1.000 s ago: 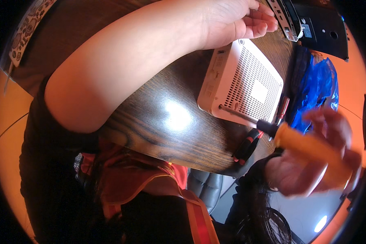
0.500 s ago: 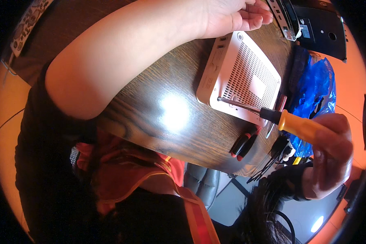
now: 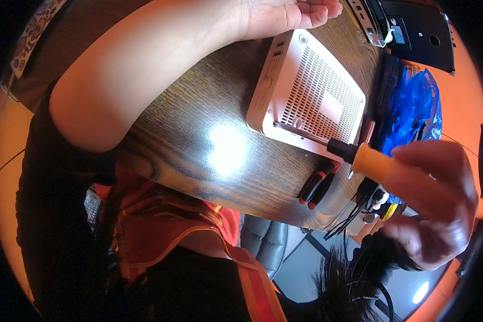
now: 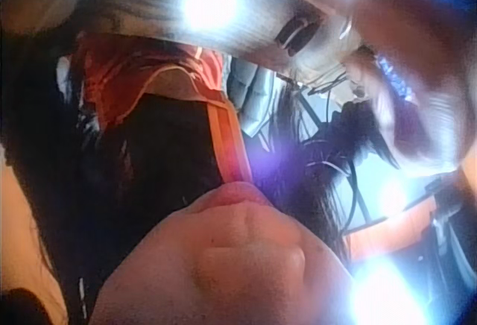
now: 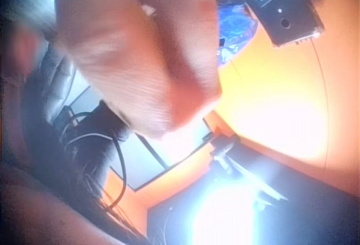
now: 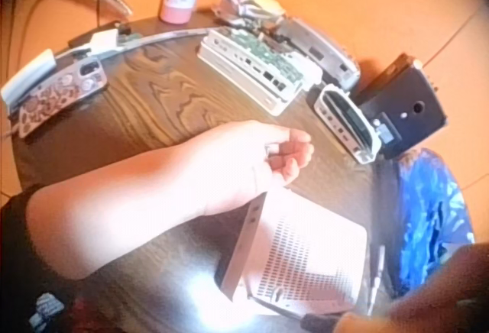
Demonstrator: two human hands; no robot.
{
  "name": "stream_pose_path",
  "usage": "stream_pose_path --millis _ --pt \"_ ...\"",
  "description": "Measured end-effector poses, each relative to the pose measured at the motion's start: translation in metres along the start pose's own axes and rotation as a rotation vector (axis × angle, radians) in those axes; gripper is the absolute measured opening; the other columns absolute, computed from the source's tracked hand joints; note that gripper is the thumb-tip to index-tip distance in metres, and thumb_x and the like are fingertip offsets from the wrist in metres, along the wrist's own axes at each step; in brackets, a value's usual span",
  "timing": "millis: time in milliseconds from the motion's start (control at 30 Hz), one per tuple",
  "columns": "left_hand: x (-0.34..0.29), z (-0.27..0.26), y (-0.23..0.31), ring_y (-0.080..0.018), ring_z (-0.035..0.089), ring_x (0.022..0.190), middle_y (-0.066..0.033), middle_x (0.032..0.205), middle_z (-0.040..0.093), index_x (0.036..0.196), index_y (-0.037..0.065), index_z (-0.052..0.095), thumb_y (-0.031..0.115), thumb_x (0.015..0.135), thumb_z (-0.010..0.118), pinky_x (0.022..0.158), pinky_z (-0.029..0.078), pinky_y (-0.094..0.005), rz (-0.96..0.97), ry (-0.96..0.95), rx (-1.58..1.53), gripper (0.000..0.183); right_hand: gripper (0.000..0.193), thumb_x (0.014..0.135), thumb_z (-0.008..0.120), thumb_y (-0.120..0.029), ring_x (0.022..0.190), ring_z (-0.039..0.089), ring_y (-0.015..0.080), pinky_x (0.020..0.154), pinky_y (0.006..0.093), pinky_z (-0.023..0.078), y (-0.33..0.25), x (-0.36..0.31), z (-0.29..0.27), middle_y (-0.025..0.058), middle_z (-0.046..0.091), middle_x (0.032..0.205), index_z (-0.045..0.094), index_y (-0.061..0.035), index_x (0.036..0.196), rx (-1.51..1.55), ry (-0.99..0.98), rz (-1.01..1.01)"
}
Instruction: The person uses a screwdriver to remove screws from a white electronic device, then separates the casing to expose the internal circuit board. They place the casing and board on the table and continue handling the components.
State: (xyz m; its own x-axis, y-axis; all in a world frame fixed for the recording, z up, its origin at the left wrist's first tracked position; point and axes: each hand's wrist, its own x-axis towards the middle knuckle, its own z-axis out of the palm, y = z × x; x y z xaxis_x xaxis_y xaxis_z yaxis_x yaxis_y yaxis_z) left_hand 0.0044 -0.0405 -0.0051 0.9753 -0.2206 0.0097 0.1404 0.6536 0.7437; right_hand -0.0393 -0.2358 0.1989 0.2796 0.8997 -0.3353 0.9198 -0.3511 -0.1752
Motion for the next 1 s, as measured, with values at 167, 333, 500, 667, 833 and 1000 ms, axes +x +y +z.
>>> stream_pose_path --millis 167,333,500,667,833,1000 --pt "0.001 -0.003 -0.002 -0.0146 0.053 0.095 -0.0119 0.106 0.055 0.118 -0.008 0.045 -0.017 0.082 0.045 0.081 0.046 -0.0186 0.015 -0.02 0.072 0.038 0.032 0.083 0.067 -0.021 0.076 0.06 0.0247 0.055 0.0246 0.049 -0.001 -0.014 0.002 0.0162 0.056 0.093 0.057 -0.0049 0.109 -0.04 0.081 0.09" --pt "0.006 0.0 -0.001 -0.0146 0.053 0.094 -0.0115 0.106 0.055 0.118 -0.008 0.045 -0.016 0.082 0.047 0.08 0.047 -0.0188 -0.09 0.046 -0.332 0.037 0.033 0.086 0.061 -0.018 0.074 0.061 0.0243 0.056 0.0271 0.051 0.01 -0.015 -0.001 0.0165 0.055 0.096 0.054 -0.0029 0.115 -0.023 0.104 -0.059" --pt "-0.006 0.002 -0.002 -0.016 0.053 0.092 -0.0115 0.104 0.054 0.115 -0.007 0.046 -0.011 0.088 0.044 0.078 0.048 -0.0195 0.064 0.008 0.161 0.027 0.038 0.089 0.057 -0.021 0.075 0.061 0.0235 0.057 0.0266 0.051 0.007 -0.025 0.004 0.0169 0.054 0.095 0.048 -0.0029 0.121 -0.089 0.135 0.134" --pt "0.014 -0.003 -0.006 -0.0161 0.053 0.091 -0.0106 0.103 0.053 0.114 -0.007 0.046 -0.008 0.089 0.045 0.078 0.048 -0.0196 -0.152 0.019 -0.546 0.025 0.038 0.089 0.055 -0.022 0.074 0.06 0.0221 0.056 0.0249 0.05 0.011 -0.04 0.011 0.0163 0.054 0.094 0.047 -0.0024 0.12 -0.188 0.231 0.149" --pt "-0.001 -0.003 0.0 -0.0143 0.054 0.095 -0.0101 0.105 0.056 0.118 -0.007 0.046 -0.012 0.084 0.047 0.082 0.047 -0.0193 -0.005 0.003 -0.017 0.034 0.037 0.09 0.054 -0.024 0.073 0.06 0.0206 0.055 0.0232 0.048 0.013 -0.048 0.011 0.0157 0.053 0.093 0.047 -0.002 0.119 -0.299 0.3 0.164" --pt "-0.014 0.001 0.006 -0.0132 0.054 0.096 -0.0099 0.106 0.058 0.12 -0.007 0.047 -0.014 0.082 0.048 0.083 0.046 -0.0185 0.073 -0.046 0.282 0.039 0.027 0.088 0.054 -0.016 0.068 0.058 0.0187 0.053 0.0201 0.044 0.001 -0.039 0.015 0.0135 0.05 0.086 0.05 -0.0011 0.111 -0.285 0.358 0.221"
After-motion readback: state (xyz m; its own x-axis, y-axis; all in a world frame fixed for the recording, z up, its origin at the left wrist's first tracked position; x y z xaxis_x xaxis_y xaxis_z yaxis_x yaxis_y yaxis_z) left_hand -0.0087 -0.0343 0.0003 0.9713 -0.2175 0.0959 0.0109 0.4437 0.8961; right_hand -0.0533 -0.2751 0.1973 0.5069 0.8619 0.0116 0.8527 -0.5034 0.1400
